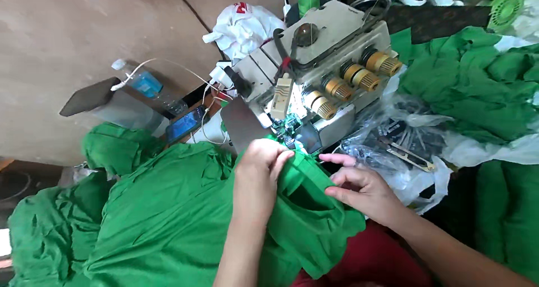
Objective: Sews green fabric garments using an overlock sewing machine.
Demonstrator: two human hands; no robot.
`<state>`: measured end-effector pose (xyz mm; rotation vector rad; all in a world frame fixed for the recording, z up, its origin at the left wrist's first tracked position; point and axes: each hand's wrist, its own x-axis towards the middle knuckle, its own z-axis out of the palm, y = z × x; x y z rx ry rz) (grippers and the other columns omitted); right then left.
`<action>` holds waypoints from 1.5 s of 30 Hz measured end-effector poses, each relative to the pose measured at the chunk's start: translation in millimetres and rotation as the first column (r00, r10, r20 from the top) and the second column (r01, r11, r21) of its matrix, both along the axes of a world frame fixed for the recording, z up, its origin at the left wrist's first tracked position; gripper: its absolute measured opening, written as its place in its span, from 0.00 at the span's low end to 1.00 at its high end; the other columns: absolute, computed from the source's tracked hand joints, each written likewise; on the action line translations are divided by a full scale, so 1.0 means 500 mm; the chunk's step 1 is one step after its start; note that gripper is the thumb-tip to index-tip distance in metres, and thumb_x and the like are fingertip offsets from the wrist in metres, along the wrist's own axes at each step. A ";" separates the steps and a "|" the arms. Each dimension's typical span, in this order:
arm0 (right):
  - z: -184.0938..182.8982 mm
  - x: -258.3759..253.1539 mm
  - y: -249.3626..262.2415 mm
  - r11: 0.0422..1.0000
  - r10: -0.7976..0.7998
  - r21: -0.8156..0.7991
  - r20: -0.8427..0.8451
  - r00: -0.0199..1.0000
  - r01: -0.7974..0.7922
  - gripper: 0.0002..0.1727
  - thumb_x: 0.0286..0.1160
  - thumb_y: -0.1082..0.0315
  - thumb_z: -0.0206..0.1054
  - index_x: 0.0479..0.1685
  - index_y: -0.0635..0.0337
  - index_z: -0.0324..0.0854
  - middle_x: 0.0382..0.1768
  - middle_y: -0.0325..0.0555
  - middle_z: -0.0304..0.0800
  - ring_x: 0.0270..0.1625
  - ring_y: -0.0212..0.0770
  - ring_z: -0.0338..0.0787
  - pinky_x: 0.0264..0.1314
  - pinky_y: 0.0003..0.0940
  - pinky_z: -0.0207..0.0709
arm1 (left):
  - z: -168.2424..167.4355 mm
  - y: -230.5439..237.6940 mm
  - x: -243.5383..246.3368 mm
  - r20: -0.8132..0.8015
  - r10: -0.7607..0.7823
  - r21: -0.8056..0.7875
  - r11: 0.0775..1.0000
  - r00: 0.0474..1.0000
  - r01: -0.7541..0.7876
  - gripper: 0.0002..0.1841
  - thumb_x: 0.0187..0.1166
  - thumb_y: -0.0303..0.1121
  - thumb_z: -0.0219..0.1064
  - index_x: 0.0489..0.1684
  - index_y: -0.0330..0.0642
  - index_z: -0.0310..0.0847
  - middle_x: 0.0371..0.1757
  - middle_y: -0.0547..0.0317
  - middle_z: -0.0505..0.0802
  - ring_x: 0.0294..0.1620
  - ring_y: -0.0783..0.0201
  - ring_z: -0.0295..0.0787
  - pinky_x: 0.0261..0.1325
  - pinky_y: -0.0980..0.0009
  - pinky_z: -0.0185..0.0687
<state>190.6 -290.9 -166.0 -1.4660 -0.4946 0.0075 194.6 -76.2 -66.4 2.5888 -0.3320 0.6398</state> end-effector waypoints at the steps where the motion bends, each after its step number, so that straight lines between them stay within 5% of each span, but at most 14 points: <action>1: -0.002 0.003 -0.001 1.000 0.009 -0.012 -0.016 1.000 -0.010 0.14 0.71 0.57 0.76 0.29 0.60 0.89 0.62 0.46 0.89 0.59 0.24 0.89 0.53 0.18 0.86 | -0.003 0.000 0.008 -0.053 0.028 -0.043 0.999 0.998 -0.031 0.08 0.74 0.39 0.74 0.32 0.47 0.93 0.40 0.65 0.94 0.44 0.74 0.89 0.50 0.76 0.84; 5: 0.002 0.007 -0.012 0.997 0.072 -0.028 -0.013 0.997 -0.072 0.11 0.71 0.59 0.76 0.29 0.56 0.88 0.42 0.34 0.91 0.49 0.18 0.88 0.50 0.13 0.83 | 0.006 0.007 0.005 -0.183 0.046 -0.087 0.994 0.982 -0.062 0.09 0.81 0.37 0.67 0.38 0.47 0.93 0.45 0.66 0.94 0.49 0.78 0.89 0.56 0.78 0.84; 11: 0.015 0.014 -0.004 0.992 0.105 -0.042 -0.182 0.978 -0.115 0.12 0.68 0.59 0.76 0.26 0.52 0.82 0.26 0.26 0.84 0.27 0.13 0.79 0.29 0.09 0.72 | -0.005 -0.016 0.011 -0.033 0.177 0.065 0.983 0.984 -0.174 0.09 0.81 0.31 0.63 0.36 0.41 0.90 0.40 0.57 0.92 0.45 0.67 0.89 0.49 0.72 0.84; 15: 0.011 0.016 -0.004 0.991 0.121 -0.044 -0.100 0.988 -0.126 0.14 0.73 0.57 0.74 0.26 0.56 0.83 0.30 0.30 0.85 0.32 0.14 0.80 0.34 0.09 0.73 | -0.008 -0.017 0.005 -0.002 0.182 0.085 0.980 0.983 -0.181 0.10 0.81 0.31 0.61 0.35 0.41 0.90 0.41 0.56 0.93 0.48 0.65 0.90 0.53 0.73 0.83; 22: 0.011 0.017 -0.011 0.977 0.203 -0.073 0.043 0.978 -0.200 0.17 0.80 0.57 0.68 0.26 0.59 0.81 0.39 0.37 0.87 0.50 0.19 0.84 0.51 0.12 0.78 | 0.008 0.002 0.006 -0.186 0.105 -0.010 0.994 0.977 -0.109 0.13 0.86 0.34 0.58 0.36 0.43 0.88 0.47 0.60 0.90 0.50 0.71 0.86 0.53 0.74 0.82; 27: 0.024 0.034 -0.018 0.954 0.266 -0.169 0.093 0.959 -0.248 0.18 0.84 0.58 0.63 0.27 0.60 0.81 0.39 0.39 0.86 0.48 0.21 0.83 0.51 0.14 0.76 | 0.011 0.010 0.012 -0.238 0.103 -0.053 0.992 0.966 -0.119 0.13 0.86 0.35 0.58 0.36 0.42 0.88 0.46 0.58 0.87 0.42 0.73 0.85 0.45 0.76 0.82; 31: 0.038 0.037 -0.021 0.948 0.249 -0.217 0.041 0.968 -0.234 0.16 0.83 0.57 0.64 0.29 0.59 0.80 0.32 0.35 0.83 0.37 0.18 0.80 0.40 0.12 0.72 | 0.000 -0.015 0.010 -0.103 0.164 0.073 0.985 0.981 -0.157 0.09 0.82 0.30 0.64 0.38 0.37 0.89 0.46 0.51 0.90 0.47 0.60 0.89 0.50 0.66 0.87; 34: 0.062 0.036 -0.008 0.952 0.238 -0.216 0.075 0.968 -0.217 0.09 0.75 0.65 0.69 0.43 0.56 0.74 0.24 0.29 0.82 0.26 0.14 0.79 0.30 0.10 0.73 | -0.014 -0.027 0.004 -0.026 0.185 0.124 0.976 0.982 -0.180 0.08 0.80 0.29 0.64 0.38 0.37 0.89 0.45 0.50 0.90 0.48 0.59 0.90 0.50 0.66 0.87; 36: 0.087 0.043 -0.001 0.919 0.301 -0.316 0.180 0.937 -0.234 0.23 0.71 0.70 0.66 0.68 0.59 0.75 0.22 0.34 0.78 0.22 0.20 0.75 0.26 0.13 0.71 | -0.016 -0.031 0.002 -0.021 0.194 0.141 0.972 0.981 -0.189 0.08 0.81 0.29 0.62 0.40 0.36 0.87 0.47 0.49 0.90 0.49 0.57 0.90 0.50 0.66 0.87; 38: 0.127 0.054 0.002 0.817 0.408 -0.503 0.156 0.899 -0.283 0.40 0.67 0.71 0.63 0.89 0.55 0.64 0.22 0.38 0.81 0.20 0.27 0.76 0.23 0.23 0.73 | -0.018 -0.034 0.002 -0.015 0.184 0.170 0.969 0.983 -0.179 0.09 0.82 0.28 0.60 0.41 0.34 0.86 0.48 0.47 0.90 0.50 0.55 0.90 0.51 0.65 0.87; 42: 0.168 0.068 0.000 0.664 0.449 -0.625 -0.107 0.887 -0.411 0.49 0.68 0.69 0.62 0.96 0.54 0.45 0.28 0.41 0.85 0.24 0.32 0.81 0.28 0.31 0.78 | -0.025 -0.041 -0.004 -0.001 0.183 0.202 0.963 0.983 -0.179 0.10 0.84 0.27 0.57 0.40 0.32 0.85 0.46 0.45 0.90 0.51 0.51 0.90 0.53 0.63 0.86; 45: 0.132 0.048 -0.009 0.816 0.263 -0.508 -0.098 0.960 -0.276 0.42 0.71 0.66 0.62 0.92 0.57 0.55 0.21 0.30 0.77 0.19 0.20 0.70 0.21 0.17 0.66 | -0.025 -0.039 0.008 -0.010 0.199 0.197 0.961 0.980 -0.193 0.10 0.83 0.28 0.54 0.39 0.33 0.82 0.45 0.45 0.87 0.50 0.51 0.88 0.51 0.63 0.85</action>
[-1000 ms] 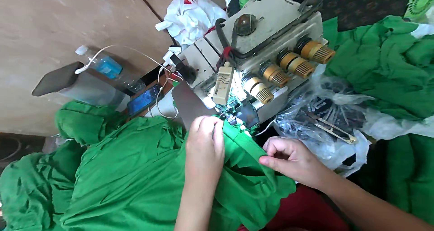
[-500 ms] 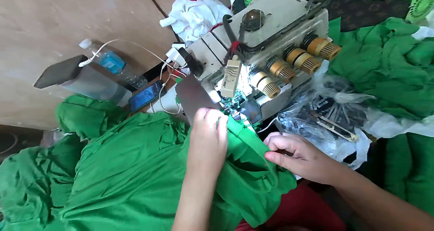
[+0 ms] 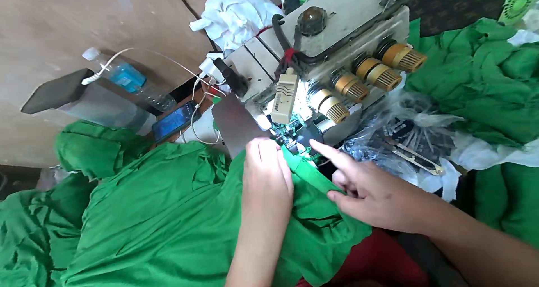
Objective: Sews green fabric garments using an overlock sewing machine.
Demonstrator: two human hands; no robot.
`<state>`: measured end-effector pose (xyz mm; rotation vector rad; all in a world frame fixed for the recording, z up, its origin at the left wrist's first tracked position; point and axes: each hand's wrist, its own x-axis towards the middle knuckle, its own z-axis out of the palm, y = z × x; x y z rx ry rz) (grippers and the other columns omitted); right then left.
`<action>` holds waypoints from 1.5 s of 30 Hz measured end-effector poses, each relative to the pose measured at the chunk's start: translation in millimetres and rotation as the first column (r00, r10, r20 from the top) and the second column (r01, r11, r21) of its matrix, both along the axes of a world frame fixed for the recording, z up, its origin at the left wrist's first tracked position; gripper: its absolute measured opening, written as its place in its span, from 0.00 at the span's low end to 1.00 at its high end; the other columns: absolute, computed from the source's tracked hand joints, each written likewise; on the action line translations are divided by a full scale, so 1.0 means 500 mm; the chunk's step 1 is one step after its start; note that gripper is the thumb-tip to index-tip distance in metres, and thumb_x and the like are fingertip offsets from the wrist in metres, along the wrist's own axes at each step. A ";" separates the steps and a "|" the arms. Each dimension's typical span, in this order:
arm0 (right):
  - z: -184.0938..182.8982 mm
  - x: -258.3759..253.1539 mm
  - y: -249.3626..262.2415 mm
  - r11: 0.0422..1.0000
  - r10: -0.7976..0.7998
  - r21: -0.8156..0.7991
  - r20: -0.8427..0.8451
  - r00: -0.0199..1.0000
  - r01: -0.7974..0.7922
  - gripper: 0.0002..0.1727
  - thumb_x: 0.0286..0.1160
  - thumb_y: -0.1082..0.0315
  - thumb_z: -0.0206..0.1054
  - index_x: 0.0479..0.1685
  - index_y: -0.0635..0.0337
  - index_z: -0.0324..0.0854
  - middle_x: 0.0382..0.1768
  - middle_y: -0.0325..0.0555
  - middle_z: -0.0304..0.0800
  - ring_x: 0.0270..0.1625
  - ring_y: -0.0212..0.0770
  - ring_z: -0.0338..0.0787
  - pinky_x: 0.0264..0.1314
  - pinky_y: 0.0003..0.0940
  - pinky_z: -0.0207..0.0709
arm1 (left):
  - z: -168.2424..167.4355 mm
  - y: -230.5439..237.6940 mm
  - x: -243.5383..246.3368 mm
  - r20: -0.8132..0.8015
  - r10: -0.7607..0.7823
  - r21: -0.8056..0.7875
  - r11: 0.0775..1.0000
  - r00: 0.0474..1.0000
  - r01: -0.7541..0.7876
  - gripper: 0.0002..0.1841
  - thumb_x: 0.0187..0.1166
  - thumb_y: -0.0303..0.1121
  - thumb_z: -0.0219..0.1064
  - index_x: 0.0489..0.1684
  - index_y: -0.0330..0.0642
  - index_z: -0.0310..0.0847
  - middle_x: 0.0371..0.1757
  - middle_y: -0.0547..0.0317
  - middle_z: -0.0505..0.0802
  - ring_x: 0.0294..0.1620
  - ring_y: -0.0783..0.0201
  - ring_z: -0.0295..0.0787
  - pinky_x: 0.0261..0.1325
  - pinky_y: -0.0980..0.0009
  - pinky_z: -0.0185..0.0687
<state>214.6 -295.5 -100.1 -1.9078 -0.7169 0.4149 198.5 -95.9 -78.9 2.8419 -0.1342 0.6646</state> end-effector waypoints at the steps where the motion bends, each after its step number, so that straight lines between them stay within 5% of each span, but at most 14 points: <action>1: -0.019 -0.009 -0.001 0.993 -0.064 0.098 -0.001 0.998 0.064 0.34 0.75 0.64 0.63 0.85 0.60 0.66 0.20 0.28 0.76 0.19 0.17 0.70 0.21 0.13 0.66 | 0.001 0.000 0.011 -0.009 0.019 -0.013 1.000 1.000 -0.019 0.11 0.83 0.28 0.55 0.40 0.31 0.82 0.44 0.42 0.86 0.48 0.48 0.87 0.49 0.59 0.85; 4: -0.052 -0.023 0.005 0.948 -0.108 0.294 -0.059 0.992 0.121 0.11 0.83 0.59 0.64 0.47 0.58 0.84 0.21 0.26 0.82 0.21 0.13 0.78 0.22 0.09 0.72 | 0.014 -0.005 0.044 -0.123 0.124 -0.053 0.990 0.985 -0.132 0.16 0.82 0.27 0.56 0.54 0.20 0.81 0.58 0.27 0.83 0.58 0.36 0.85 0.56 0.47 0.83; 6: -0.055 -0.022 0.009 0.932 -0.077 0.347 -0.097 0.992 0.106 0.11 0.83 0.60 0.64 0.40 0.57 0.84 0.20 0.25 0.81 0.20 0.13 0.78 0.21 0.09 0.72 | 0.017 -0.007 0.055 -0.134 0.158 -0.044 0.985 0.978 -0.165 0.16 0.82 0.27 0.56 0.56 0.22 0.80 0.61 0.27 0.81 0.61 0.35 0.84 0.57 0.46 0.82; 14: -0.058 -0.013 0.028 0.882 -0.006 0.451 -0.273 0.962 0.134 0.06 0.81 0.64 0.67 0.44 0.55 0.84 0.24 0.23 0.85 0.22 0.15 0.81 0.21 0.11 0.74 | 0.030 0.013 0.073 -0.179 0.170 -0.121 0.974 0.969 -0.193 0.14 0.82 0.28 0.62 0.57 0.25 0.81 0.64 0.30 0.82 0.62 0.38 0.86 0.60 0.46 0.84; 20: -0.044 -0.014 0.037 0.873 -0.043 0.449 -0.320 0.946 0.191 0.01 0.76 0.68 0.70 0.40 0.54 0.84 0.22 0.23 0.87 0.19 0.17 0.83 0.19 0.13 0.78 | 0.028 0.052 0.020 0.036 -0.034 -0.256 0.966 0.999 0.042 0.18 0.84 0.34 0.63 0.64 0.29 0.77 0.66 0.35 0.84 0.68 0.42 0.82 0.68 0.46 0.79; 25: -0.052 -0.009 0.031 0.882 -0.029 0.446 -0.274 0.961 0.154 0.03 0.79 0.66 0.69 0.39 0.53 0.84 0.20 0.21 0.84 0.17 0.15 0.80 0.17 0.12 0.75 | -0.055 -0.004 -0.149 0.207 -0.155 -0.050 0.984 0.966 0.169 0.27 0.81 0.70 0.52 0.41 0.57 0.81 0.60 0.65 0.90 0.76 0.63 0.75 0.83 0.60 0.55; 27: -0.060 -0.005 0.026 0.908 -0.082 0.401 -0.112 0.990 0.120 0.09 0.83 0.60 0.65 0.38 0.53 0.85 0.21 0.21 0.82 0.18 0.12 0.75 0.19 0.09 0.70 | -0.084 -0.002 -0.179 0.167 -0.202 0.042 0.979 0.965 0.198 0.20 0.86 0.62 0.54 0.40 0.59 0.78 0.68 0.70 0.88 0.86 0.66 0.66 0.91 0.56 0.39; 29: -0.068 0.005 0.027 0.922 -0.225 0.358 0.195 0.955 0.144 0.13 0.82 0.56 0.65 0.42 0.56 0.86 0.27 0.27 0.83 0.25 0.12 0.74 0.27 0.09 0.68 | -0.058 0.009 -0.188 0.151 -0.249 -0.059 0.964 0.957 0.260 0.16 0.90 0.52 0.55 0.35 0.57 0.79 0.59 0.71 0.93 0.83 0.68 0.71 0.91 0.53 0.38; 31: -0.060 0.013 0.037 0.926 -0.314 0.340 0.448 0.837 0.165 0.16 0.76 0.53 0.71 0.51 0.55 0.84 0.41 0.38 0.86 0.37 0.21 0.78 0.39 0.16 0.72 | -0.001 0.008 -0.190 0.155 -0.311 -0.328 0.879 0.938 0.345 0.18 0.89 0.49 0.58 0.31 0.50 0.83 0.39 0.68 0.95 0.63 0.76 0.87 0.89 0.56 0.51; 33: -0.037 0.016 0.046 0.961 -0.216 0.269 0.617 0.757 0.055 0.23 0.77 0.53 0.68 0.66 0.53 0.79 0.70 0.49 0.82 0.71 0.40 0.82 0.70 0.38 0.77 | 0.056 -0.003 -0.193 0.108 -0.392 -0.513 0.765 0.914 0.389 0.19 0.87 0.49 0.63 0.29 0.44 0.83 0.27 0.67 0.91 0.38 0.79 0.89 0.81 0.60 0.65; 35: -0.015 0.014 0.052 0.973 -0.077 0.211 0.686 0.723 -0.097 0.22 0.84 0.57 0.62 0.73 0.54 0.77 0.79 0.49 0.78 0.82 0.43 0.75 0.85 0.46 0.67 | 0.105 -0.008 -0.198 -0.009 -0.441 -0.494 0.783 0.897 0.379 0.17 0.80 0.49 0.70 0.36 0.43 0.85 0.27 0.68 0.91 0.32 0.79 0.85 0.69 0.63 0.71; 38: 0.013 -0.018 0.044 0.954 0.057 0.186 0.657 0.751 -0.235 0.20 0.88 0.62 0.54 0.69 0.59 0.81 0.55 0.42 0.94 0.62 0.30 0.89 0.82 0.37 0.70 | 0.148 -0.002 -0.208 -0.120 -0.336 -0.156 0.936 0.934 0.316 0.19 0.72 0.40 0.76 0.59 0.44 0.85 0.44 0.63 0.93 0.36 0.68 0.86 0.49 0.58 0.75; 40: 0.022 -0.047 0.033 0.953 0.110 0.152 0.634 0.765 -0.263 0.23 0.93 0.52 0.51 0.64 0.58 0.84 0.43 0.41 0.95 0.47 0.30 0.92 0.62 0.30 0.83 | 0.153 0.013 -0.210 -0.025 -0.241 -0.019 0.971 0.970 0.240 0.14 0.74 0.33 0.71 0.57 0.47 0.86 0.48 0.63 0.93 0.44 0.66 0.88 0.50 0.59 0.78; 45: 0.043 -0.127 0.008 0.935 0.139 0.161 0.653 0.744 -0.316 0.20 0.94 0.52 0.49 0.41 0.54 0.82 0.25 0.38 0.84 0.32 0.31 0.87 0.42 0.25 0.82 | 0.079 0.036 -0.217 0.089 -0.121 -0.244 0.960 0.989 0.139 0.11 0.85 0.39 0.64 0.48 0.42 0.89 0.46 0.59 0.93 0.49 0.67 0.88 0.56 0.66 0.82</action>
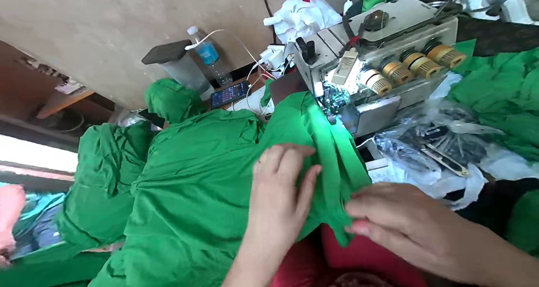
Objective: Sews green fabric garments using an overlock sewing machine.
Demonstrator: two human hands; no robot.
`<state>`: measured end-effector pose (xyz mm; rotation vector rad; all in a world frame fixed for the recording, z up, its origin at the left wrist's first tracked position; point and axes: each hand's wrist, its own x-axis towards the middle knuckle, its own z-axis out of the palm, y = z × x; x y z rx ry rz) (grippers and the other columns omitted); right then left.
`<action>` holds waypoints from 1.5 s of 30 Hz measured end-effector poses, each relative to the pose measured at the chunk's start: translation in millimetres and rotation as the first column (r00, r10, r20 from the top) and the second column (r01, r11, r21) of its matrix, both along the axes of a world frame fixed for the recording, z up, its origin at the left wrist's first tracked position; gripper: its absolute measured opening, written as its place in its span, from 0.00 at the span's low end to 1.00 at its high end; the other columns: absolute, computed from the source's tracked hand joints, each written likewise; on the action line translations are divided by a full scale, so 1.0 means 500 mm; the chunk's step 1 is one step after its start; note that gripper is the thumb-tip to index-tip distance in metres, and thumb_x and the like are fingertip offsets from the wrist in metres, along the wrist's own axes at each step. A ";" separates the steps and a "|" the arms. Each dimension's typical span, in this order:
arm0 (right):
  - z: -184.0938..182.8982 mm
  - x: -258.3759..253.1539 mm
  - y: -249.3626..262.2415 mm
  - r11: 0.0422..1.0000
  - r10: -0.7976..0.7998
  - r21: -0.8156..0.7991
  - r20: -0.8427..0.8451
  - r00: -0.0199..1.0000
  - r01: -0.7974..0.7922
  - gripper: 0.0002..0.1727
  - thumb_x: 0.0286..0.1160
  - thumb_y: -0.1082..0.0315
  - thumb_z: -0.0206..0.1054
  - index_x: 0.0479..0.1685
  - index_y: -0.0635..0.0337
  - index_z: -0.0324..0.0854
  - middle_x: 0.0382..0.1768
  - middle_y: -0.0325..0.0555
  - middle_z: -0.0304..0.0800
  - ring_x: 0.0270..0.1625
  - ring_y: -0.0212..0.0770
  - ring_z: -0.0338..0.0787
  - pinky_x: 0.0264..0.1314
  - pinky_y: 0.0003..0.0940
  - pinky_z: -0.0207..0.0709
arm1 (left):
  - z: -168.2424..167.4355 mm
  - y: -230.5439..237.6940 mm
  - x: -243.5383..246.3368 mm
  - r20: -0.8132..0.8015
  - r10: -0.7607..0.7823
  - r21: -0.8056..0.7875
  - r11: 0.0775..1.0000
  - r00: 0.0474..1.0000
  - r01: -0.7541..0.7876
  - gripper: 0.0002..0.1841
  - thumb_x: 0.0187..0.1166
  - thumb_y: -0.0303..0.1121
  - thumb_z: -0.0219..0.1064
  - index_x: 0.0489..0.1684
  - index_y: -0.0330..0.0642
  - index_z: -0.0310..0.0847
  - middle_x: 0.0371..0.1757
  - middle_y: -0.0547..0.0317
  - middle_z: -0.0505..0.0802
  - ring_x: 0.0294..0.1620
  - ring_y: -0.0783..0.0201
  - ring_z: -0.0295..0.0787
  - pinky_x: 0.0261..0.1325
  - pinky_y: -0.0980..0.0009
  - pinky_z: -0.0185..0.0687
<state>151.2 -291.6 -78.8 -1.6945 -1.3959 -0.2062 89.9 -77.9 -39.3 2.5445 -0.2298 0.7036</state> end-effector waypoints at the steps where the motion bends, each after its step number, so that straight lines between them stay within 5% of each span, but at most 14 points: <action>1: 0.005 -0.014 -0.005 0.999 0.034 0.014 0.006 0.999 -0.034 0.20 0.94 0.53 0.49 0.42 0.53 0.82 0.28 0.38 0.87 0.38 0.31 0.89 0.49 0.24 0.82 | -0.028 -0.006 -0.005 -0.076 -0.041 -0.199 0.980 0.996 0.025 0.13 0.87 0.39 0.61 0.44 0.40 0.89 0.41 0.61 0.92 0.43 0.73 0.87 0.50 0.74 0.83; 4: 0.011 -0.041 -0.015 0.989 0.133 0.065 -0.038 0.990 -0.130 0.17 0.93 0.57 0.53 0.42 0.57 0.82 0.44 0.45 0.91 0.58 0.33 0.88 0.69 0.23 0.77 | -0.075 -0.036 -0.030 -0.213 -0.502 -0.873 0.483 0.838 0.067 0.21 0.89 0.50 0.56 0.46 0.42 0.88 0.41 0.70 0.94 0.40 0.81 0.88 0.46 0.81 0.83; 6: 0.009 -0.049 -0.021 0.990 0.119 0.093 -0.110 0.987 -0.109 0.16 0.91 0.57 0.57 0.40 0.58 0.82 0.48 0.44 0.87 0.61 0.30 0.84 0.69 0.18 0.74 | -0.068 -0.051 -0.038 -0.005 -0.641 -0.996 0.074 0.767 0.055 0.16 0.81 0.49 0.68 0.48 0.48 0.92 0.44 0.69 0.97 0.44 0.79 0.92 0.50 0.79 0.86; 8: 0.007 -0.052 -0.028 0.996 0.033 0.086 -0.211 0.977 -0.015 0.16 0.87 0.52 0.63 0.42 0.57 0.83 0.46 0.39 0.88 0.56 0.21 0.85 0.60 0.13 0.77 | -0.050 -0.051 -0.040 0.145 -0.609 -0.988 -0.051 0.780 0.144 0.10 0.78 0.44 0.72 0.45 0.51 0.94 0.43 0.69 0.97 0.44 0.80 0.92 0.49 0.81 0.86; 13: 0.002 -0.055 -0.026 0.989 -0.099 0.083 -0.261 0.960 0.125 0.18 0.86 0.52 0.64 0.55 0.57 0.85 0.27 0.34 0.86 0.29 0.13 0.79 0.35 0.07 0.73 | -0.055 -0.056 -0.030 0.254 -0.523 -0.876 0.234 0.814 0.423 0.09 0.79 0.38 0.73 0.41 0.43 0.93 0.41 0.70 0.97 0.45 0.82 0.91 0.52 0.80 0.86; 17: 0.029 -0.066 -0.052 0.990 -0.135 0.041 -0.070 0.988 0.138 0.15 0.91 0.57 0.57 0.49 0.57 0.83 0.29 0.42 0.87 0.33 0.25 0.84 0.38 0.17 0.76 | -0.066 -0.034 0.011 0.165 -0.487 -0.673 0.580 0.858 0.459 0.33 0.93 0.54 0.43 0.35 0.35 0.87 0.41 0.61 0.93 0.54 0.76 0.87 0.64 0.75 0.79; 19: 0.047 -0.072 -0.069 0.997 -0.072 0.015 -0.008 0.997 0.072 0.13 0.91 0.59 0.57 0.45 0.56 0.83 0.29 0.44 0.85 0.35 0.33 0.85 0.40 0.23 0.77 | -0.081 -0.027 0.045 0.066 -0.417 -0.368 0.834 0.907 0.410 0.30 0.94 0.39 0.41 0.39 0.28 0.89 0.45 0.48 0.96 0.57 0.62 0.91 0.71 0.64 0.78; 21: 0.056 -0.074 -0.080 1.000 0.018 -0.001 -0.011 1.000 -0.019 0.12 0.89 0.60 0.60 0.45 0.55 0.85 0.40 0.44 0.91 0.52 0.35 0.89 0.61 0.27 0.80 | -0.093 -0.041 0.065 -0.024 -0.251 0.120 0.960 0.968 0.252 0.18 0.84 0.31 0.54 0.38 0.33 0.92 0.45 0.49 0.97 0.54 0.54 0.95 0.65 0.53 0.82; 23: 0.059 -0.076 -0.086 0.998 0.066 -0.022 -0.015 0.998 -0.066 0.11 0.89 0.60 0.60 0.44 0.53 0.86 0.51 0.41 0.90 0.64 0.36 0.83 0.74 0.28 0.71 | -0.101 -0.060 0.061 -0.075 -0.059 0.416 0.906 0.995 0.085 0.15 0.81 0.37 0.62 0.41 0.35 0.92 0.45 0.50 0.96 0.52 0.50 0.94 0.54 0.51 0.81; 27: 0.056 -0.074 -0.089 0.996 0.084 -0.007 -0.041 0.996 -0.084 0.11 0.88 0.61 0.61 0.41 0.57 0.85 0.49 0.44 0.89 0.55 0.34 0.81 0.61 0.23 0.70 | -0.062 -0.047 0.022 -0.258 0.116 0.546 0.837 0.959 0.046 0.11 0.71 0.36 0.75 0.37 0.35 0.92 0.43 0.45 0.94 0.53 0.43 0.91 0.51 0.45 0.80; 31: 0.052 -0.072 -0.073 0.996 0.077 0.055 -0.117 0.990 -0.071 0.13 0.92 0.62 0.55 0.44 0.61 0.77 0.55 0.48 0.84 0.64 0.25 0.81 0.67 0.13 0.73 | 0.027 -0.038 -0.067 -0.365 -0.205 0.287 0.903 0.908 0.319 0.08 0.69 0.38 0.77 0.39 0.45 0.92 0.46 0.56 0.96 0.63 0.50 0.90 0.65 0.42 0.79; 36: 0.034 -0.064 -0.034 0.993 -0.047 0.108 -0.051 0.998 0.053 0.16 0.95 0.57 0.47 0.47 0.57 0.75 0.54 0.45 0.82 0.66 0.27 0.80 0.73 0.19 0.68 | 0.122 -0.075 -0.131 -0.228 -0.352 0.309 0.858 0.908 0.410 0.20 0.90 0.43 0.54 0.32 0.44 0.87 0.27 0.57 0.89 0.32 0.57 0.87 0.32 0.63 0.75; 39: 0.040 -0.062 -0.038 0.989 -0.109 0.101 -0.022 0.994 0.110 0.15 0.95 0.56 0.47 0.48 0.55 0.75 0.51 0.43 0.84 0.60 0.29 0.82 0.66 0.22 0.70 | 0.107 -0.012 -0.081 -0.142 -0.275 0.359 0.881 0.951 0.309 0.22 0.91 0.46 0.51 0.36 0.45 0.89 0.32 0.58 0.91 0.38 0.58 0.90 0.38 0.60 0.82; 45: 0.044 -0.053 -0.062 0.989 -0.102 0.094 -0.101 0.990 0.111 0.19 0.95 0.53 0.45 0.50 0.56 0.76 0.52 0.44 0.84 0.63 0.28 0.81 0.69 0.22 0.70 | 0.129 -0.045 -0.078 -0.104 -0.615 -0.109 0.788 0.782 0.606 0.13 0.89 0.36 0.60 0.37 0.38 0.86 0.36 0.54 0.86 0.46 0.66 0.82 0.54 0.78 0.75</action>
